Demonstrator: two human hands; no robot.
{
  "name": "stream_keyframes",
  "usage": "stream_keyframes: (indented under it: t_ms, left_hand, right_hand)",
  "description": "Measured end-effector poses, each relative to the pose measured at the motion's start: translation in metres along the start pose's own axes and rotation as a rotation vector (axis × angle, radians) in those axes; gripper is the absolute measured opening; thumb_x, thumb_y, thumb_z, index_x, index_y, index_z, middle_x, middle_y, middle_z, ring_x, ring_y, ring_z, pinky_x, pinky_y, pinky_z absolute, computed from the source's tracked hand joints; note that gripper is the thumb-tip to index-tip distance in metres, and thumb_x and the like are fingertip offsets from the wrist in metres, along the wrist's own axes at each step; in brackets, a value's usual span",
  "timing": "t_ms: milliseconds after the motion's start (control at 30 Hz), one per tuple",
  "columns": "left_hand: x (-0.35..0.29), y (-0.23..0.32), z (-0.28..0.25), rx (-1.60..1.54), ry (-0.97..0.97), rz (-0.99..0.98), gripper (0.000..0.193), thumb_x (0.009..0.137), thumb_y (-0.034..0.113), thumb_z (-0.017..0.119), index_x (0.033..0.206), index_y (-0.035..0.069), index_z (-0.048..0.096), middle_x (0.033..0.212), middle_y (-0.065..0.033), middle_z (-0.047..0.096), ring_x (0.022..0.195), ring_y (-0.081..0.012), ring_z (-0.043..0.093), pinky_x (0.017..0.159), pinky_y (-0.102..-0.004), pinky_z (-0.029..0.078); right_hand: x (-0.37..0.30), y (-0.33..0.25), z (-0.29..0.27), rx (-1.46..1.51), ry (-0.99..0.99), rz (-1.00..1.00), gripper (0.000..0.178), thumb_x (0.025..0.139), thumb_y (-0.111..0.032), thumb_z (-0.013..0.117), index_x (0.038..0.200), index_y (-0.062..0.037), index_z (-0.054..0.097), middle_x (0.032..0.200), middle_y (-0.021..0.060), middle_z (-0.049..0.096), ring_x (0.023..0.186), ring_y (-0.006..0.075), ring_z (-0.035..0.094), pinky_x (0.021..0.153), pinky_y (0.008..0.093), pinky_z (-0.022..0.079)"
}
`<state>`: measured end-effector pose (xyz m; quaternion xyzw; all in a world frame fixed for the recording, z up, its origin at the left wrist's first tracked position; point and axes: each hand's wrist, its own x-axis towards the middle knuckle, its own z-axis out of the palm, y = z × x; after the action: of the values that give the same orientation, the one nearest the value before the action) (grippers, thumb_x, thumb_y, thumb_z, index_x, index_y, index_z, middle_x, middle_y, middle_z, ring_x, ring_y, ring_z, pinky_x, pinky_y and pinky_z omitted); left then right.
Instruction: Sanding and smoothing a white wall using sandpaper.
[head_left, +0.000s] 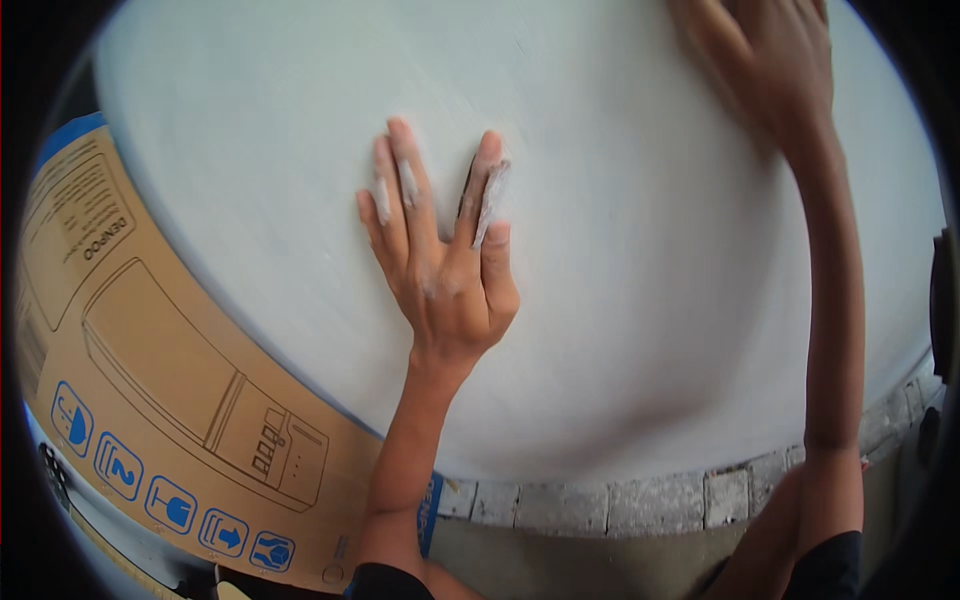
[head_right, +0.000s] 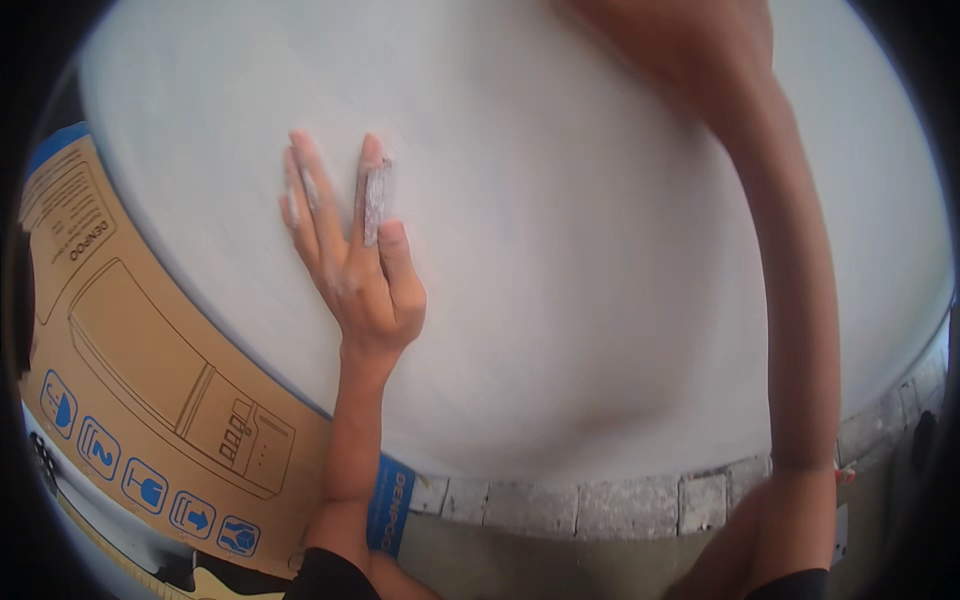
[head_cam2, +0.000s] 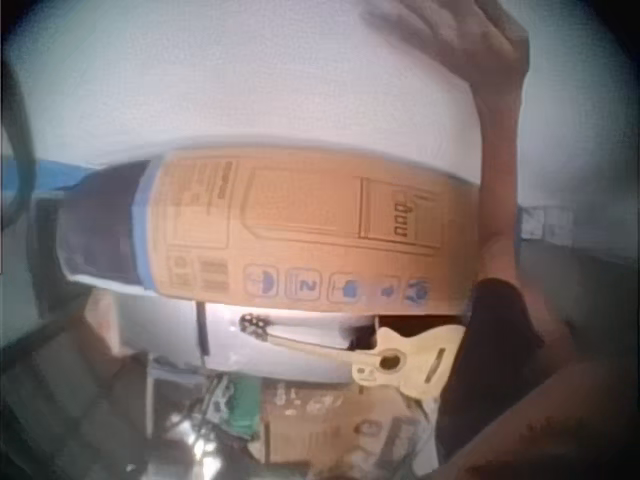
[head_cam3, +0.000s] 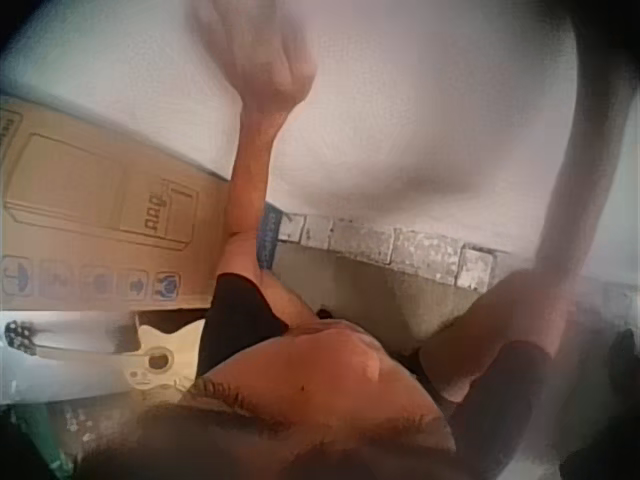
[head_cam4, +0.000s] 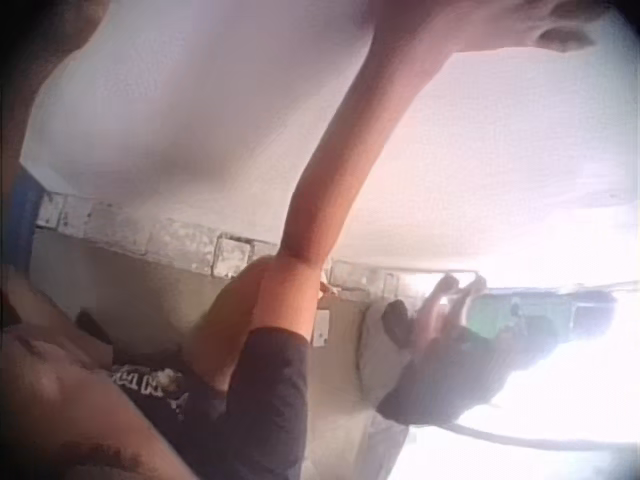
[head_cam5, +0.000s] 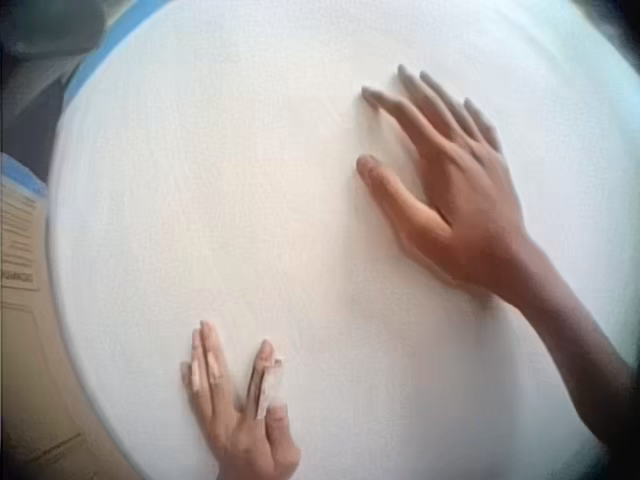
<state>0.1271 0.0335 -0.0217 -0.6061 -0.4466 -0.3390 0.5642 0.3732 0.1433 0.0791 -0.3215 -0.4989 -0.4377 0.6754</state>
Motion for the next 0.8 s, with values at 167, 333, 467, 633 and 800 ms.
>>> stream_keyframes:
  t_ms: [167,333,467,633,800]
  left_hand:
    - [0.011,-0.027,-0.017,-0.074,0.080,-0.212,0.052,0.109,0.033,0.030,0.148,0.009,0.054,0.164,-0.0299,0.025,0.152,-0.0467,0.021,0.121,-0.0631,0.009]
    - [0.005,0.001,-0.012,-0.085,0.009,-0.077,0.049,0.109,0.036,0.031,0.149,0.022,0.055,0.164,-0.0276,0.027,0.153,-0.0432,0.023,0.121,-0.0634,0.010]
    - [-0.003,-0.007,-0.009,-0.067,-0.005,-0.100,0.047,0.109,0.037,0.034,0.150,0.028,0.053,0.164,-0.0241,0.030,0.153,-0.0407,0.026,0.121,-0.0645,0.012]
    - [0.005,-0.079,-0.020,-0.010,0.098,-0.295,0.049,0.109,0.031,0.032,0.152,0.015,0.051,0.166,-0.0251,0.023,0.154,-0.0425,0.020,0.121,-0.0658,0.009]
    - [0.010,-0.056,-0.021,-0.031,0.136,-0.273,0.049,0.110,0.034,0.032,0.151,0.017,0.052,0.166,-0.0262,0.022,0.154,-0.0421,0.019,0.121,-0.0660,0.010]
  right_hand:
    - [-0.001,-0.003,-0.013,0.119,-0.099,-0.028,0.068,0.096,-0.047,0.051,0.154,-0.0121,0.043,0.165,0.0225,0.027,0.155,0.0398,0.018,0.125,0.0595,0.010]
    - [-0.005,-0.005,-0.019,0.122,-0.079,-0.204,0.072,0.097,-0.061,0.049,0.158,-0.0229,0.039,0.165,0.0123,0.031,0.156,0.0316,0.020,0.127,0.0536,0.009]
    - [-0.024,-0.019,-0.027,0.166,-0.213,-0.232,0.074,0.096,-0.057,0.051,0.160,-0.0227,0.034,0.167,0.0160,0.025,0.156,0.0351,0.015,0.126,0.0554,0.007]
    - [-0.012,-0.008,-0.031,0.254,-0.277,-0.295,0.072,0.094,-0.054,0.057,0.158,-0.0271,0.038,0.169,0.0127,0.023,0.157,0.0340,0.014,0.126,0.0563,0.009]
    - [0.015,0.027,-0.024,0.227,-0.196,-0.167,0.066,0.094,-0.056,0.058,0.154,-0.0339,0.044,0.167,0.0053,0.030,0.156,0.0272,0.021,0.127,0.0571,0.011]
